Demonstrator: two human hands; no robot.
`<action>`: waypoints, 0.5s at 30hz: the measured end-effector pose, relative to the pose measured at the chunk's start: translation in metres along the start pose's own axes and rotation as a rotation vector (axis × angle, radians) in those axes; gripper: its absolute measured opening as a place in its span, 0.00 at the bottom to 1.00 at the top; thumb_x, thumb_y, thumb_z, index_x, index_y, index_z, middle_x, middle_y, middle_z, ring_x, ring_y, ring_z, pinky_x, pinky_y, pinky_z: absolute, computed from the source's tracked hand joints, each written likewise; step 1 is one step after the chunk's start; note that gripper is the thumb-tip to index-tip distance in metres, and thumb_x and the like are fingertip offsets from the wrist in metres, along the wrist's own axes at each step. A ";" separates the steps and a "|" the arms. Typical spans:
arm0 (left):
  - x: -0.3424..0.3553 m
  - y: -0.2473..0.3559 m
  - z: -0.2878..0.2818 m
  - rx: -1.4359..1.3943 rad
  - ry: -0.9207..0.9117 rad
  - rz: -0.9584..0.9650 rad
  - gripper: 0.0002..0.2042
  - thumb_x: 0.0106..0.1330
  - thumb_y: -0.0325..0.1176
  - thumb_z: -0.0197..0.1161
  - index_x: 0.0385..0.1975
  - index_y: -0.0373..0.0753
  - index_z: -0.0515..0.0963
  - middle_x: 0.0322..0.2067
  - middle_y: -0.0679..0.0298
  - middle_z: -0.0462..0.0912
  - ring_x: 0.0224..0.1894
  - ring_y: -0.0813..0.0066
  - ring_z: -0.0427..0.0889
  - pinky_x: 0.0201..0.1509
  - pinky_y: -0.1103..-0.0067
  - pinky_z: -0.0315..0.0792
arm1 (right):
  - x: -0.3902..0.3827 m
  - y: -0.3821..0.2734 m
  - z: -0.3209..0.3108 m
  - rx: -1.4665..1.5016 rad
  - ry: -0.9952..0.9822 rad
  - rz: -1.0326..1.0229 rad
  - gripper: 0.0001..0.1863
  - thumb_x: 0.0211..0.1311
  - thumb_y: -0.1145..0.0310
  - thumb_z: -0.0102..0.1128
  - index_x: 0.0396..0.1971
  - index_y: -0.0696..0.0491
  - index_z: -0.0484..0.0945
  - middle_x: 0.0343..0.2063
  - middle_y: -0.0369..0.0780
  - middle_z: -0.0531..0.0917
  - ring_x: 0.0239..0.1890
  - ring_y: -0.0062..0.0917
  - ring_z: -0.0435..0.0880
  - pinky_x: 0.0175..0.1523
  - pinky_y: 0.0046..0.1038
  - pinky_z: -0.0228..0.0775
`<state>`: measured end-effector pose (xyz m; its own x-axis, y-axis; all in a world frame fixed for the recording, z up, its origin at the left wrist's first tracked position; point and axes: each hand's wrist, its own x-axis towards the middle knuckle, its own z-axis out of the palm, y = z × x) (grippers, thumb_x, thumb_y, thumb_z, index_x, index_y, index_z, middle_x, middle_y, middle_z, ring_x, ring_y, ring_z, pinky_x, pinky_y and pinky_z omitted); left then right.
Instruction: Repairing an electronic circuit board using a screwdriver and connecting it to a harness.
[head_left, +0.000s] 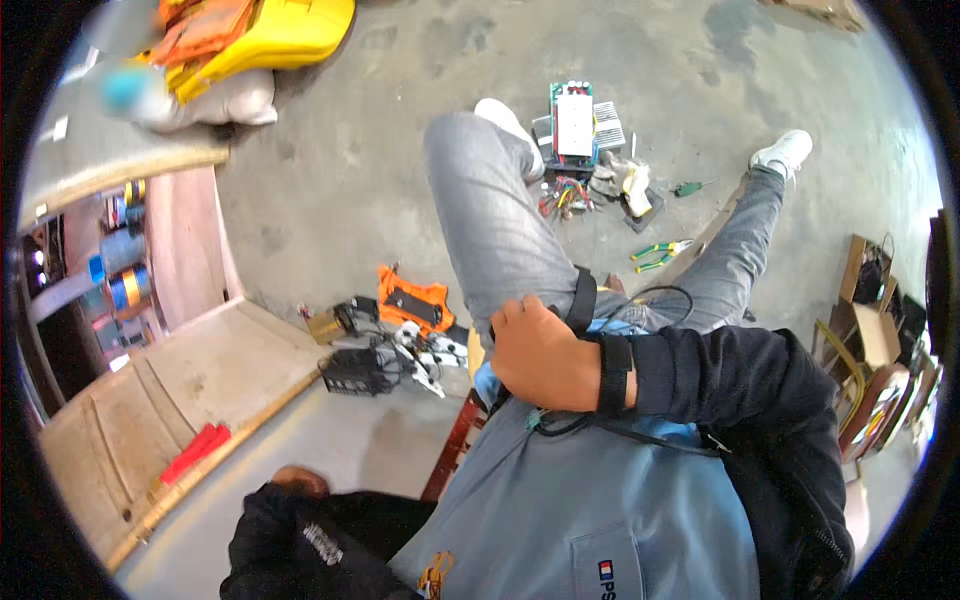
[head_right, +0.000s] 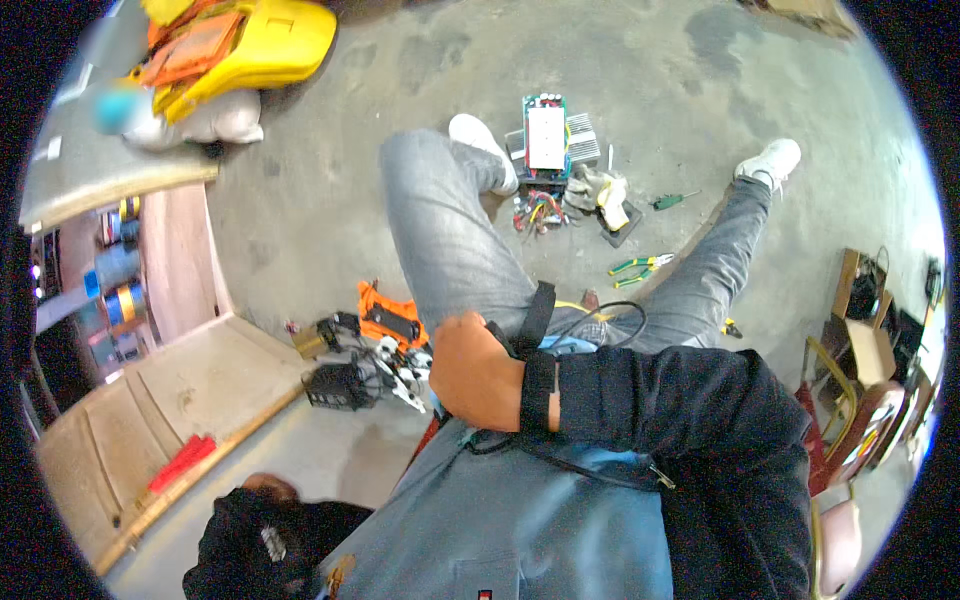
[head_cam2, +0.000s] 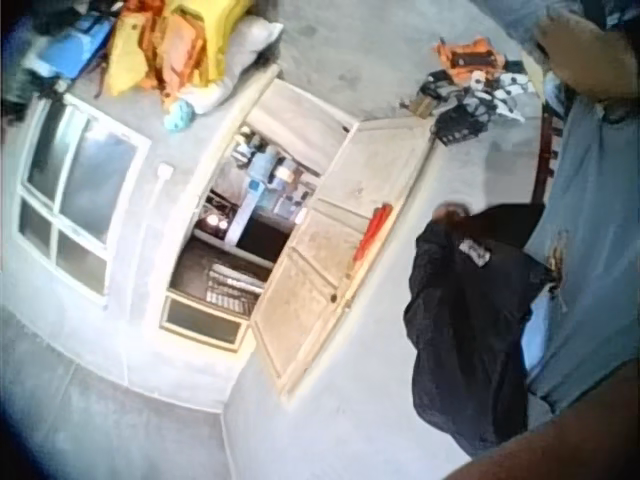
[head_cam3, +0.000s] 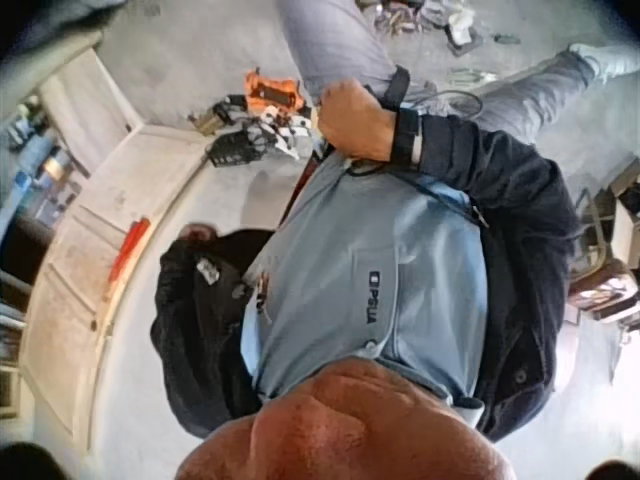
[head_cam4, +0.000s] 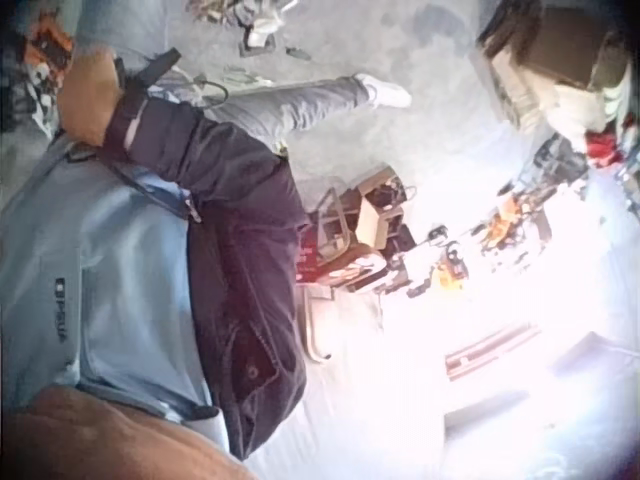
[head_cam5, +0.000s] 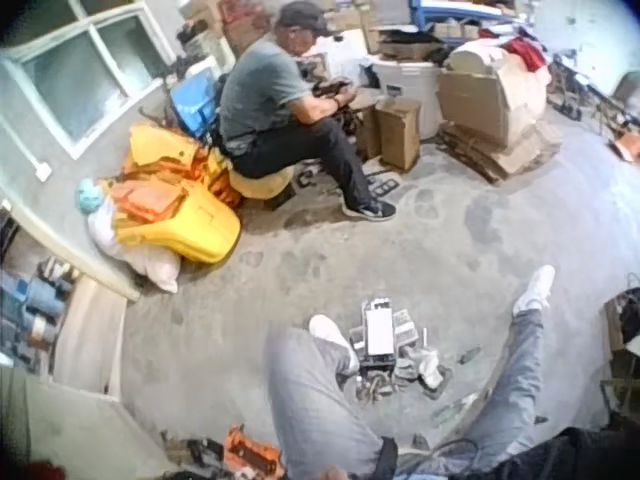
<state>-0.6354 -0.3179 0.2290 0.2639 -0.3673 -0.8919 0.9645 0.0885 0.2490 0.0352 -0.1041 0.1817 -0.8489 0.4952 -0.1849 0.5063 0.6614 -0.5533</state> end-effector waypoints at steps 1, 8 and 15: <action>-0.023 -0.003 -0.033 -0.026 0.055 -0.082 0.21 0.64 0.50 0.68 0.40 0.36 0.87 0.33 0.52 0.87 0.35 0.62 0.83 0.46 0.64 0.77 | 0.003 0.004 0.003 -0.010 -0.003 0.024 0.11 0.54 0.63 0.64 0.29 0.53 0.89 0.36 0.42 0.83 0.43 0.34 0.79 0.44 0.35 0.67; -0.008 0.305 -0.289 -0.086 1.073 0.010 0.11 0.73 0.37 0.62 0.36 0.35 0.82 0.30 0.62 0.85 0.36 0.75 0.82 0.46 0.75 0.77 | -0.002 0.030 0.012 0.039 0.032 0.041 0.10 0.54 0.61 0.65 0.28 0.50 0.89 0.34 0.44 0.84 0.43 0.38 0.82 0.44 0.40 0.72; 0.015 0.434 -0.447 -1.101 1.319 0.967 0.12 0.76 0.37 0.61 0.49 0.35 0.77 0.47 0.57 0.84 0.49 0.64 0.84 0.57 0.70 0.77 | 0.009 0.077 -0.030 0.499 0.309 0.193 0.10 0.63 0.64 0.61 0.38 0.48 0.89 0.35 0.49 0.86 0.41 0.48 0.85 0.48 0.48 0.79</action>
<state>-0.2071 0.1287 0.1555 -0.0409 0.9008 -0.4322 -0.0313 0.4312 0.9017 0.0712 -0.0320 0.1617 -0.6279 0.7694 -0.1176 0.4515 0.2371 -0.8602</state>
